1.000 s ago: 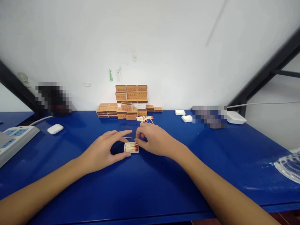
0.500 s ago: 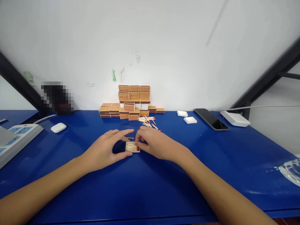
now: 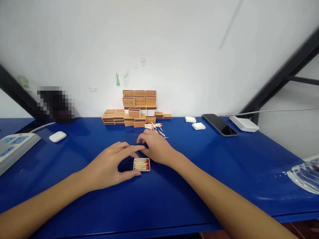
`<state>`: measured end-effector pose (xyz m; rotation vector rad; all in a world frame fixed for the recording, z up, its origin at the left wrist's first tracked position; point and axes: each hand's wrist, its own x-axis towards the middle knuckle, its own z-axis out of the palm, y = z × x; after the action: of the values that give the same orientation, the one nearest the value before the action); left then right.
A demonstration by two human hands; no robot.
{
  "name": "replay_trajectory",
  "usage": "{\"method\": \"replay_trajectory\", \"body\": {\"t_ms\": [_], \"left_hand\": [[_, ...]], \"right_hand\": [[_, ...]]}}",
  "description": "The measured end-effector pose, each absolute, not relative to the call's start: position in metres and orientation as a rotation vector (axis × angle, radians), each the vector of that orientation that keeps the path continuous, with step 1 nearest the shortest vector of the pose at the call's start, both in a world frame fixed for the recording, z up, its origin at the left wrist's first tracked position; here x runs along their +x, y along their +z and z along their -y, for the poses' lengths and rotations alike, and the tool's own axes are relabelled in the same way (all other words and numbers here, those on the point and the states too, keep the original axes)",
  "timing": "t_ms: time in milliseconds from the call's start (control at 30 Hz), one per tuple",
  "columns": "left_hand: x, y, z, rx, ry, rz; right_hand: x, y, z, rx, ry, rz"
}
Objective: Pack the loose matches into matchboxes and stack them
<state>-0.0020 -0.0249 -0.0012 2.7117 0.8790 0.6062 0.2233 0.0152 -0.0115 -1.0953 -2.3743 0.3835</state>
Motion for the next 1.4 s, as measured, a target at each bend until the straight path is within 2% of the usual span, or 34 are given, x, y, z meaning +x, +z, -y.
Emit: {"method": "replay_trajectory", "body": {"t_ms": [200, 400, 667, 900, 1400], "left_hand": [[-0.002, -0.002, 0.021, 2.745, 0.645, -0.927], [-0.003, -0.001, 0.016, 2.635, 0.757, -1.177], [-0.004, -0.002, 0.014, 2.685, 0.787, -1.146], [-0.003, -0.005, 0.014, 2.802, 0.814, -1.099], [-0.003, -0.007, 0.014, 2.801, 0.806, -1.057]], "right_hand": [[0.228, -0.001, -0.016, -1.12, 0.319, 2.467], [0.254, 0.027, -0.003, -1.331, 0.517, 2.358], [0.247, 0.031, 0.01, -1.085, 0.36, 2.473], [0.241, 0.032, 0.019, -1.118, 0.23, 2.54], [0.233, 0.036, 0.022, -1.05, 0.267, 2.504]]}}
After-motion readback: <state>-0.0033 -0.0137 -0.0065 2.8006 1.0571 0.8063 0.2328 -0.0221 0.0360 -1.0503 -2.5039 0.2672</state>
